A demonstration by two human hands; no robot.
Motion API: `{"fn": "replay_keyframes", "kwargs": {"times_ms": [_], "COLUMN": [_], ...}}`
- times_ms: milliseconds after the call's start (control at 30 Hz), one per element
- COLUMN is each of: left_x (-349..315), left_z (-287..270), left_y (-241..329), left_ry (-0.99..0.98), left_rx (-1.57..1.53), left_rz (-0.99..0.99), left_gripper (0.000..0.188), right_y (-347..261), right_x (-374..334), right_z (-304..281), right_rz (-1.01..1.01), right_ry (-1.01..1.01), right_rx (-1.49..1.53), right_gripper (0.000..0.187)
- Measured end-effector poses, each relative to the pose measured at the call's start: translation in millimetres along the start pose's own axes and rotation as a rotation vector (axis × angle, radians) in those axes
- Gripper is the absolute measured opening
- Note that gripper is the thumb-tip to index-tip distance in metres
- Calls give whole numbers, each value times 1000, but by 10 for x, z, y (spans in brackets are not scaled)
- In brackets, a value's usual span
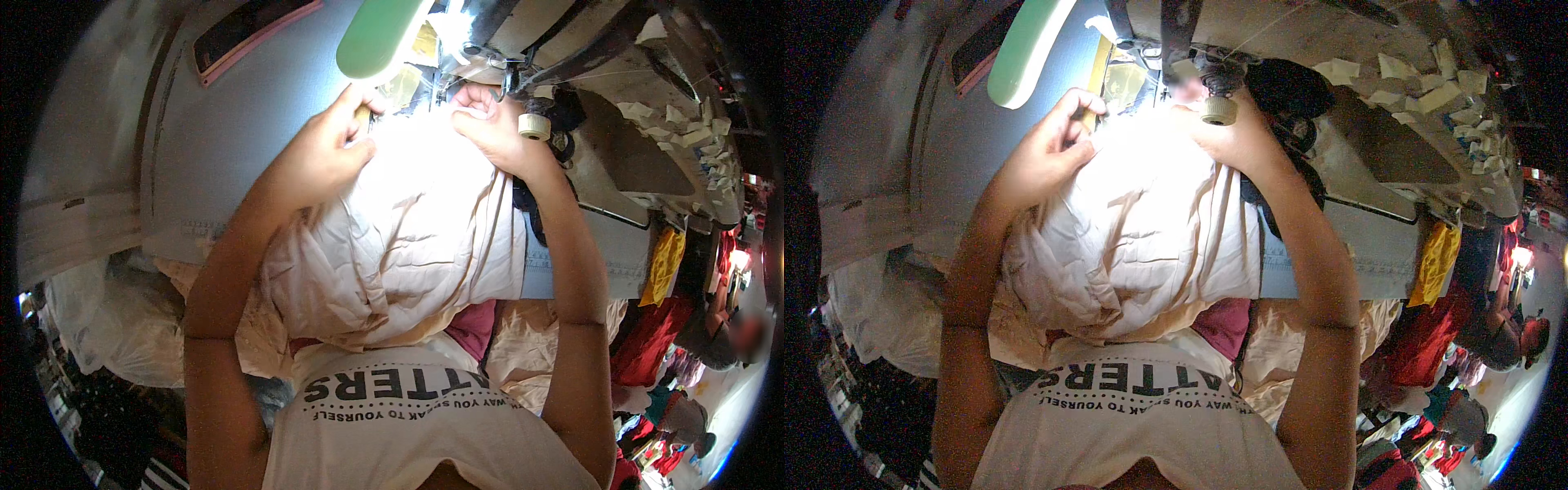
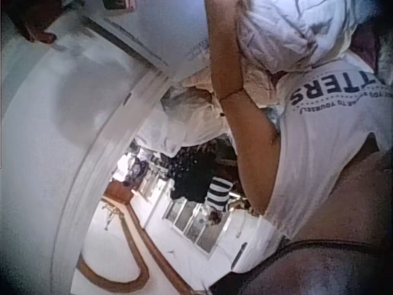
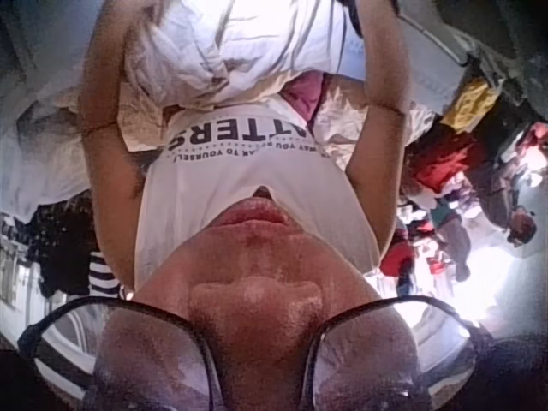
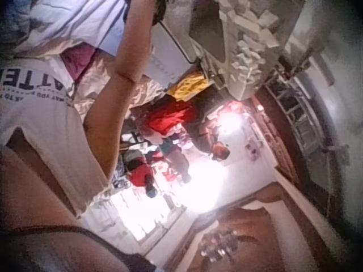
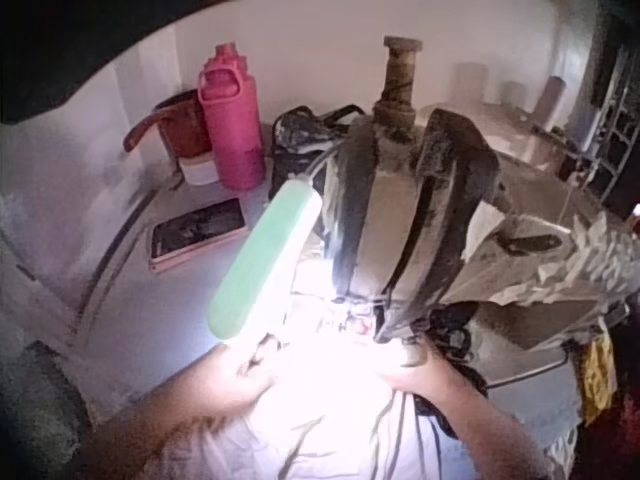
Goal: The person uses a sewing machine to stitch a piece of light-colored fabric, trimming threads with snips and repositioning the fabric under the needle.
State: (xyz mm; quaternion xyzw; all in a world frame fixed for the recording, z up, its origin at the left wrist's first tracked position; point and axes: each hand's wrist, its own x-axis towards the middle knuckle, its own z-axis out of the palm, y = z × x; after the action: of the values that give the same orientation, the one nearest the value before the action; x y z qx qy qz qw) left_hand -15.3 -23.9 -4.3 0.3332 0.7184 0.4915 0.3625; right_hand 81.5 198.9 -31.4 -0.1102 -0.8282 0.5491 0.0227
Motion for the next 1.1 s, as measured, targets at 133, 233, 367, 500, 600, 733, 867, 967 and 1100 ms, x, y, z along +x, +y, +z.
{"fn": "replay_keyframes", "kwargs": {"times_ms": [133,233,367,500,600,733,867,967,1100], "left_x": [50,188,385,639,760,682,168,7,77], "left_z": [-210,-146,-114,-172,-273,-223,-64,89,35], "left_y": [-12,-88,-127,-245,-394,-311,83,185,114], "left_ry": [77,247,422,505,502,457,195,196,297], "left_rx": [249,291,493,635,675,645,595,494,633], "left_rz": [-103,20,94,240,294,228,139,150,245], "left_gripper": [10,7,10,11,12,11,10,18,29], "right_y": [-166,-72,-100,-91,-111,-94,-52,-241,-175], "right_x": [-28,-11,-27,-46,-37,-36,-14,-33,-10], "right_z": [13,38,43,64,94,46,-73,-135,-132], "right_rz": [68,26,24,35,50,73,93,164,129], "right_ry": [-2,57,104,138,131,83,-34,-86,-80], "right_rx": [-66,-64,-115,-103,-98,-141,-172,-232,-228], "right_gripper": [14,14,16,17,17,19,30,42,41]}}
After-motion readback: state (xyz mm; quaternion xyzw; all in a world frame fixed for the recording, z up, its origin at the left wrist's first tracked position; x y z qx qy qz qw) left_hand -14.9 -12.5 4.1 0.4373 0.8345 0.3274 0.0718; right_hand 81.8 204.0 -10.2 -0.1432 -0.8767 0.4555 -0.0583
